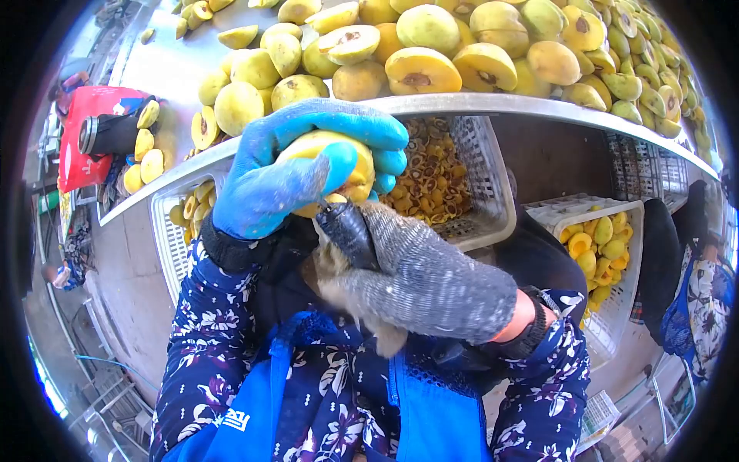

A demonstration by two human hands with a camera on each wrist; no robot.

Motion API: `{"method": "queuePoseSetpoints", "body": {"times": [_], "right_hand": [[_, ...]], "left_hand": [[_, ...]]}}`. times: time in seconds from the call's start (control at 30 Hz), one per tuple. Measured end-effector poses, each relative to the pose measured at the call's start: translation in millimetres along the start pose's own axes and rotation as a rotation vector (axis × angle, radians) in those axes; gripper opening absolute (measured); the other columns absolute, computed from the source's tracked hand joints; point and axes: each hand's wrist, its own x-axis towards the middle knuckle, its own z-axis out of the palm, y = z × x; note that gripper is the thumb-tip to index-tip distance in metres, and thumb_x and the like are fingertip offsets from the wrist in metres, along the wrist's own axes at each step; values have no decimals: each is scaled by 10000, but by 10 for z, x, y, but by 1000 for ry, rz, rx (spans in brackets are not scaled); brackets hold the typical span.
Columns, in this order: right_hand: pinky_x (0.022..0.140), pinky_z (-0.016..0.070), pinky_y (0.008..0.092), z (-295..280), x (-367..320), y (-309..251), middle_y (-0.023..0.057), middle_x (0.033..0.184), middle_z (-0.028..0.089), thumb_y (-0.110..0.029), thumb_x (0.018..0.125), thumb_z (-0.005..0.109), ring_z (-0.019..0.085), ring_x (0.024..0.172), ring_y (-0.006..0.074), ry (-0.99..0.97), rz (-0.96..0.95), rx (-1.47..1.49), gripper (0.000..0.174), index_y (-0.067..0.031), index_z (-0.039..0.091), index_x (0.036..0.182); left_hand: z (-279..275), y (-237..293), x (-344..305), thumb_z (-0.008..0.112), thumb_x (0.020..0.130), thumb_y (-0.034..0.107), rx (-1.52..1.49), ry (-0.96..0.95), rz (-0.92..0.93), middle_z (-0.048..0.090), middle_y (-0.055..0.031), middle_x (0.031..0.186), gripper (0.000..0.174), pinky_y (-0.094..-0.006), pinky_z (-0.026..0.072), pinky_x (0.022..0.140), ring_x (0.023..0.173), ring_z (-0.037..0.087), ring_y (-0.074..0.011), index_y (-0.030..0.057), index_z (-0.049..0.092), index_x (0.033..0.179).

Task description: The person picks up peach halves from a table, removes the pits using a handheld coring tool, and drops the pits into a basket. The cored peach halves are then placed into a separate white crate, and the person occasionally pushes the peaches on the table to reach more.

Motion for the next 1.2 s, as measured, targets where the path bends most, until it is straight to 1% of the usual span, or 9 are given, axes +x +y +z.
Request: {"method": "queuePoseSetpoints", "body": {"times": [0.1, 0.17, 0.43, 0.5, 0.63, 0.73, 0.87, 1.0, 1.2], "right_hand": [[652, 502, 283, 60, 103, 215, 69, 935, 601, -107, 832, 683, 611, 763, 143, 268, -220, -349, 413, 4, 476, 1172], [670, 505, 378, 13, 200, 377, 164, 826, 632, -153, 906, 579, 638, 753, 351, 529, -603, -669, 291, 11, 526, 1140], [723, 511, 359, -349, 217, 611, 175, 914, 632, -66, 896, 512, 627, 861, 342, 693, -730, -1267, 153, -21, 545, 1039], [729, 512, 354, -421, 251, 731, 174, 920, 632, -55, 891, 506, 627, 868, 336, 722, -738, -1301, 142, -26, 546, 1025], [653, 532, 354, -468, 344, 734, 126, 806, 661, -88, 856, 520, 666, 781, 288, 508, -73, -1469, 119, -72, 611, 930], [611, 533, 384, -717, 413, 922, 118, 770, 666, -128, 862, 523, 674, 728, 291, 583, -179, -1597, 115, -89, 630, 882], [588, 525, 404, -700, 402, 847, 134, 775, 664, -145, 871, 516, 667, 690, 308, 578, -155, -1577, 127, -87, 628, 881], [577, 518, 411, -665, 435, 870, 144, 774, 660, -151, 874, 513, 660, 684, 317, 564, -254, -1551, 129, -85, 624, 885], [605, 495, 449, -527, 465, 748, 168, 774, 634, -132, 854, 543, 631, 713, 363, 530, -418, -1377, 152, -60, 571, 985]], "left_hand": [[-21, -77, 49, 609, 889, 333, 59, 5, 19, 652, -150, 1036, 447, -339, 529, 834, 907, 650, -205, -47, 603, 1123], [-39, -103, 76, 585, 919, 169, -104, 53, -35, 628, -103, 1071, 271, -297, 480, 888, 967, 601, -153, -32, 612, 1098], [-76, -79, 59, 572, 939, 242, 100, 212, 11, 632, -85, 977, 316, -279, 496, 828, 888, 609, -143, -19, 604, 1114], [-176, 143, -117, 574, 933, 231, 65, 353, -11, 642, -81, 944, 314, -263, 539, 705, 832, 636, -161, -12, 602, 1128], [-785, 516, -830, 544, 944, 252, 785, 578, 140, 630, -91, 1084, 358, -287, 544, 800, 992, 625, -175, -9, 570, 1187], [-1440, 667, -1361, 644, 885, 215, 1122, 774, -303, 624, -86, 1017, 311, -277, 481, 748, 888, 608, -139, 3, 617, 1110], [-1589, 657, -1295, 704, 794, 209, 1993, 358, 24, 591, -207, 1123, 384, -389, 477, 856, 966, 588, -366, 36, 621, 1126], [-1111, 450, -426, 721, 748, 385, 1338, 595, -135, 596, -234, 1113, 599, -411, 474, 863, 999, 580, -393, 19, 580, 1201], [-1146, 222, 75, 750, 761, 300, 1646, 389, -255, 620, -109, 987, 561, -295, 518, 746, 888, 625, -172, -25, 552, 1173]]}}
